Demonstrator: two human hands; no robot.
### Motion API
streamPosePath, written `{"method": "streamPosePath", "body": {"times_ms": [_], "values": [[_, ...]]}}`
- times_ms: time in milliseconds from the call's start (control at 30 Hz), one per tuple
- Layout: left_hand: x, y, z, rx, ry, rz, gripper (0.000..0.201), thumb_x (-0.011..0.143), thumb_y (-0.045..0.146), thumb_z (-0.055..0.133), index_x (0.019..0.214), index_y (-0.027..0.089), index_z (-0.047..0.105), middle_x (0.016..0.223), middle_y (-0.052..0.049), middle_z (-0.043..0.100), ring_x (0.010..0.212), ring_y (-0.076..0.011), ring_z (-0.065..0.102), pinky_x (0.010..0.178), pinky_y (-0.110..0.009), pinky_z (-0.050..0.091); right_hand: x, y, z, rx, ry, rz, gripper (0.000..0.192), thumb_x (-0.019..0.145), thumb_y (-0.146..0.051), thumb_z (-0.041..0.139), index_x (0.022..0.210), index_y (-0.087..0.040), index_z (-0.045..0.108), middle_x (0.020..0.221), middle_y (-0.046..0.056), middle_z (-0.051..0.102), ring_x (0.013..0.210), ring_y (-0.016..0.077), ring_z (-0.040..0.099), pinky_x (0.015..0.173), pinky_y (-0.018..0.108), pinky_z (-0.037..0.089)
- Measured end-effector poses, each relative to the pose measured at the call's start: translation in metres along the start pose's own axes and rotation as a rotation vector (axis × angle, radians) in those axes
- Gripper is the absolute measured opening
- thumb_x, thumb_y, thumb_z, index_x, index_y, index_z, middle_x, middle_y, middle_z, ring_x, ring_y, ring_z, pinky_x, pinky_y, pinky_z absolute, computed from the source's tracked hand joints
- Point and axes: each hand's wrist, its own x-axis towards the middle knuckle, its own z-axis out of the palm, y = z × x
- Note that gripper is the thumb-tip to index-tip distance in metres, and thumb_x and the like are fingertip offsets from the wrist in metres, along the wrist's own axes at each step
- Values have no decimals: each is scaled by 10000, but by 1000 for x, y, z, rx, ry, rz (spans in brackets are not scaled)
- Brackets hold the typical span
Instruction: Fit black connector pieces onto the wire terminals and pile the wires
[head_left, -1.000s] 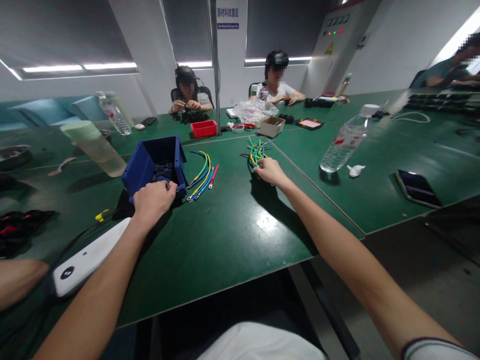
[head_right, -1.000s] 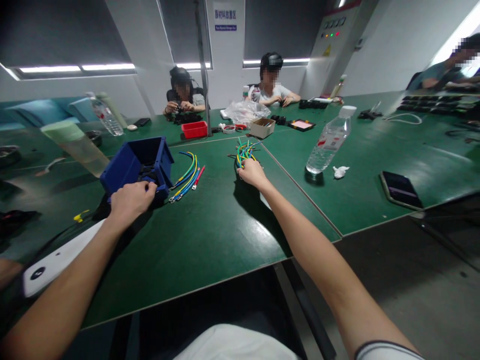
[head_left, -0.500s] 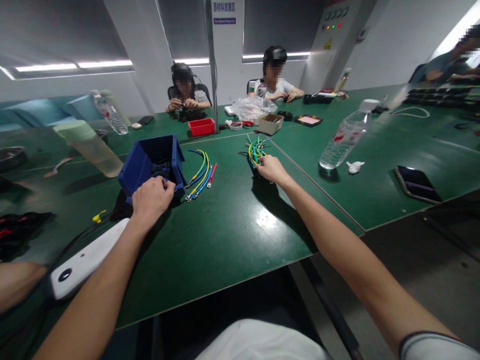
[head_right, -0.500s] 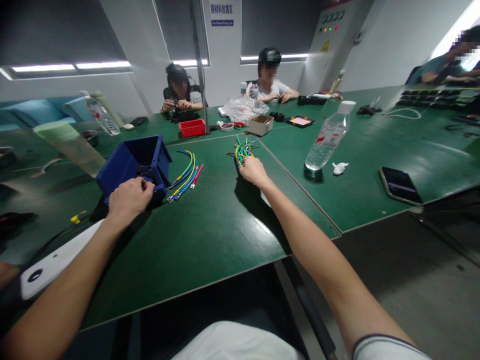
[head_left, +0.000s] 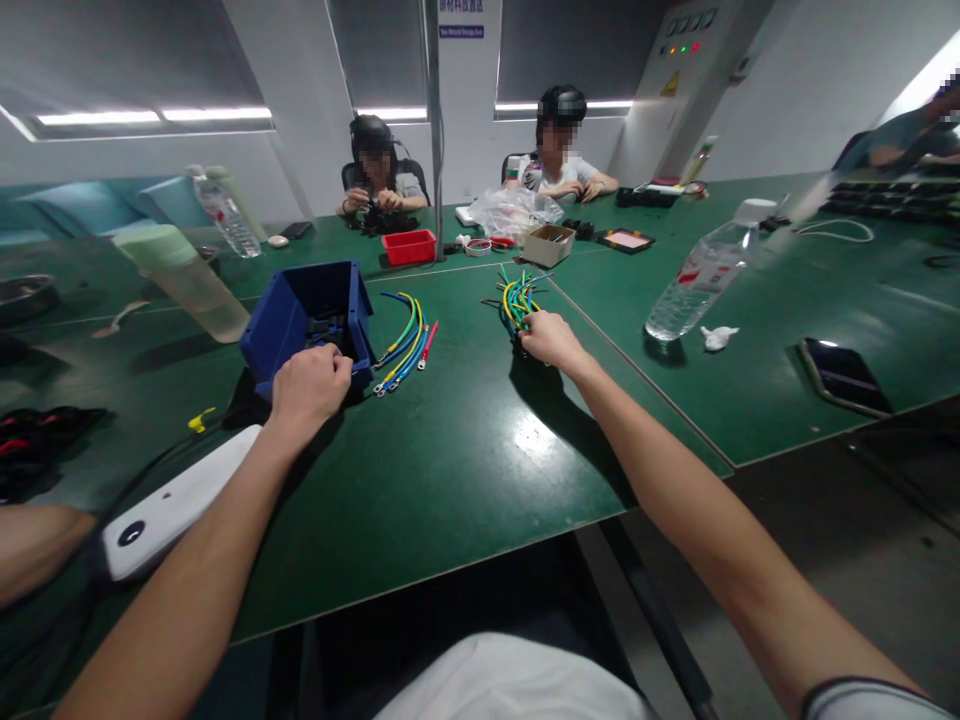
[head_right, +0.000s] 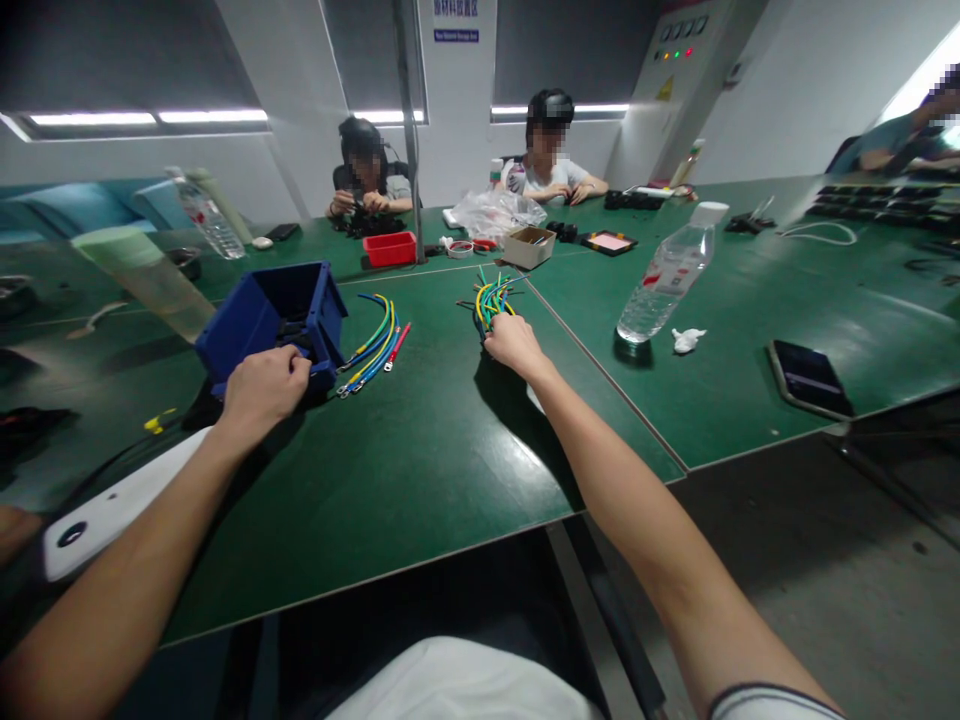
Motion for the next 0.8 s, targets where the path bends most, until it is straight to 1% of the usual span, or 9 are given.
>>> {"method": "streamPosePath", "body": {"times_ms": [167, 267, 500, 633, 800], "values": [[1, -3, 3, -64, 63, 57, 345, 821, 282, 338, 901, 163, 652, 858, -123, 685, 798, -267, 629, 681, -329, 444, -1, -1, 0, -70, -23, 28, 243, 803, -199, 474, 927, -127, 669, 950, 200, 677, 954, 316, 625, 771, 333, 430], [2, -5, 4, -132, 92, 98, 300, 795, 239, 368, 891, 166, 643, 860, -106, 684, 800, -251, 629, 711, -322, 450, -1, 0, -1, -102, -5, 56, 268, 816, -208, 456, 973, -128, 657, 994, 198, 670, 981, 315, 617, 784, 337, 430], [3, -6, 7, -270, 177, 141, 242, 749, 175, 412, 864, 158, 623, 868, -96, 676, 808, -244, 628, 773, -336, 466, -2, 3, -5, -113, 27, 104, 311, 834, -208, 436, 1084, -148, 612, 1039, 199, 651, 990, 332, 609, 764, 369, 438], [4, -4, 6, -398, 235, 163, 271, 672, 105, 429, 860, 150, 619, 870, -85, 673, 815, -220, 626, 790, -311, 478, -1, 6, -6, -119, 42, 117, 313, 850, -226, 420, 1103, -150, 587, 1036, 196, 649, 966, 334, 616, 744, 377, 444], [1, 0, 1, -545, 224, 203, 314, 647, 63, 402, 854, 151, 621, 849, -60, 673, 783, -183, 631, 768, -271, 492, -2, 10, -7, -124, 69, 142, 297, 868, -258, 406, 1076, -146, 587, 1032, 202, 644, 962, 340, 616, 739, 388, 445]]}}
